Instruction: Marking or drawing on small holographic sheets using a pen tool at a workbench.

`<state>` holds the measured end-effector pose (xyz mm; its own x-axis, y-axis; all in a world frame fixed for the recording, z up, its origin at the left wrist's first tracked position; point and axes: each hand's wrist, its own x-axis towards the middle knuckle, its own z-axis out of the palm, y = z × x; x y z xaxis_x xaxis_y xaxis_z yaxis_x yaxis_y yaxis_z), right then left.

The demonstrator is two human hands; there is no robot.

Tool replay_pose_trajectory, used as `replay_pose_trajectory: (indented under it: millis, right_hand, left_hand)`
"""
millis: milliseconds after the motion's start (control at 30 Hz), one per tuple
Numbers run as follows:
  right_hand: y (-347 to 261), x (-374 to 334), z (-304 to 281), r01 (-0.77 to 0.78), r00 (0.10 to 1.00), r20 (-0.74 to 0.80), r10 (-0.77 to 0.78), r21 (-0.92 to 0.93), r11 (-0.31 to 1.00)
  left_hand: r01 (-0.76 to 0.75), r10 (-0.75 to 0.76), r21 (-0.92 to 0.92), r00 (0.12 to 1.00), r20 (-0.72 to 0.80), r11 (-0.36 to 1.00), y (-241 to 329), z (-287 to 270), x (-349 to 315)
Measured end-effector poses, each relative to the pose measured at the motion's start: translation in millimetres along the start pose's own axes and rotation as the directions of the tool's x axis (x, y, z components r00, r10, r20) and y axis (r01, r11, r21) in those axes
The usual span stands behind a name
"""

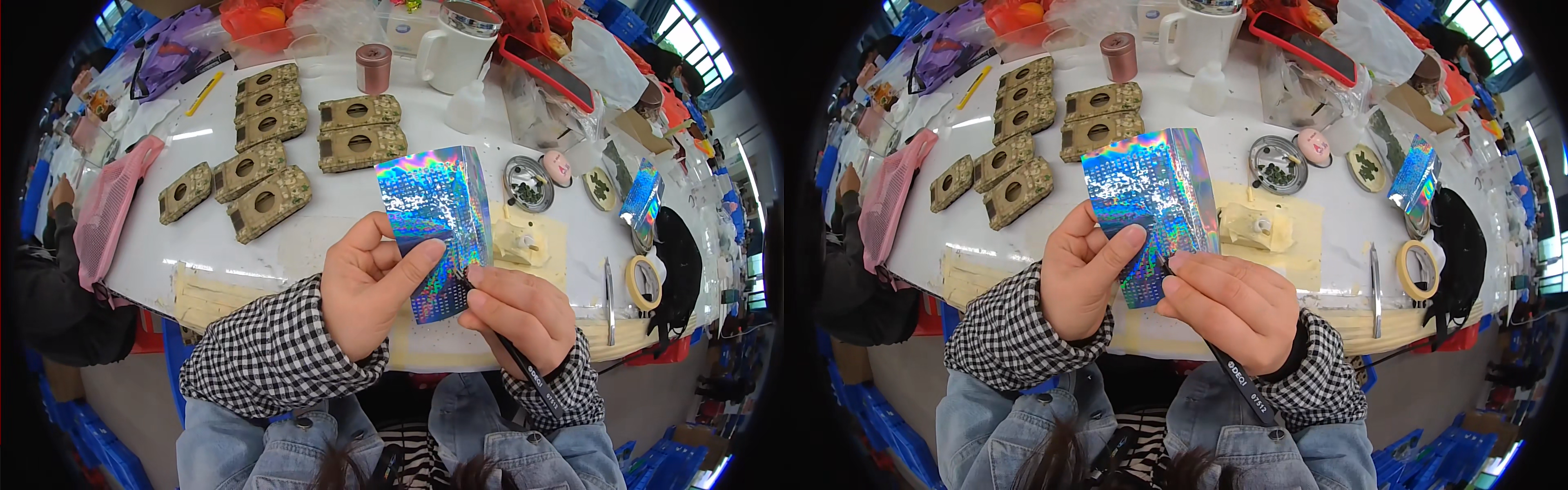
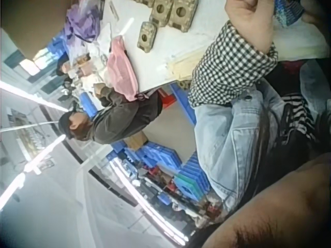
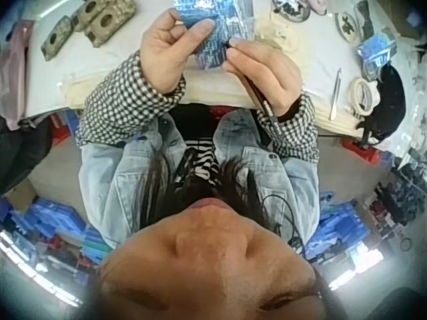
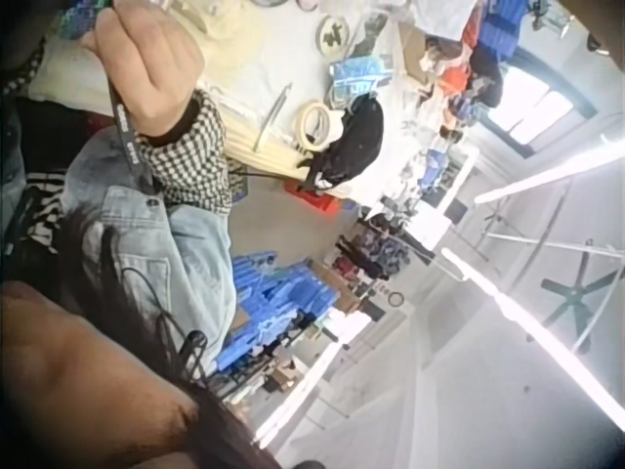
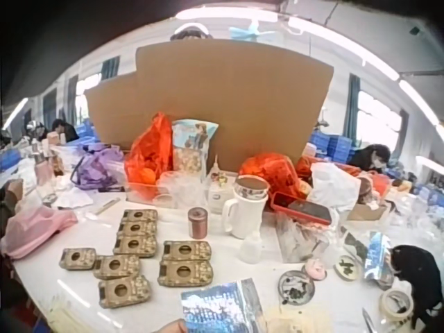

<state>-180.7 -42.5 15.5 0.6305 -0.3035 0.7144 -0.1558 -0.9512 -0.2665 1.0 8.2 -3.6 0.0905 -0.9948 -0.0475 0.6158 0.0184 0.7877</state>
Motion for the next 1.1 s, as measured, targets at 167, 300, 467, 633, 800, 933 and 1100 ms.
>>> replay_pose_trajectory:
  millis: [167,300,467,633,800,933,1100]
  right_hand:
    - [-0.1,0.5,0.3,-0.007,1.0,-0.005,0.007,0.007,1.0]
    - [0.0,0.5,-0.5,-0.017,1.0,-0.001,0.017,0.011,1.0]
    - [-2.2,1.4,-1.5,-0.066,0.998,0.017,0.066,0.041,0.997]
    - [-3.6,-0.5,-2.0,-0.134,0.991,0.019,0.133,0.1,0.986]
    - [-4.6,-0.4,-3.1,-0.161,0.987,0.035,0.158,0.118,0.98]
    - [-3.8,-0.7,-3.2,-0.082,0.996,0.032,0.08,0.074,0.994]
    - [-0.6,-3.9,2.4,0.075,0.997,0.007,-0.075,-0.019,0.997]
  left_hand:
    - [0.005,-0.005,0.017,1.0,-0.003,1.0,0.6,0.0,-0.2]
    - [0.001,-0.001,0.03,1.0,-0.001,1.0,0.4,0.3,0.0]
    - [-0.005,0.005,0.049,1.0,0.001,0.999,1.9,1.3,-0.7]
    - [-0.016,0.016,0.061,1.0,-0.002,0.998,0.7,1.4,-1.0]
    - [0.002,-0.001,0.072,1.0,-0.01,0.997,1.8,1.5,-1.4]
    - [0.034,-0.034,0.032,0.999,-0.012,0.999,0.5,1.1,-0.6]
    - [0.088,-0.088,-0.032,0.996,-0.022,0.996,-2.6,-0.3,1.5]
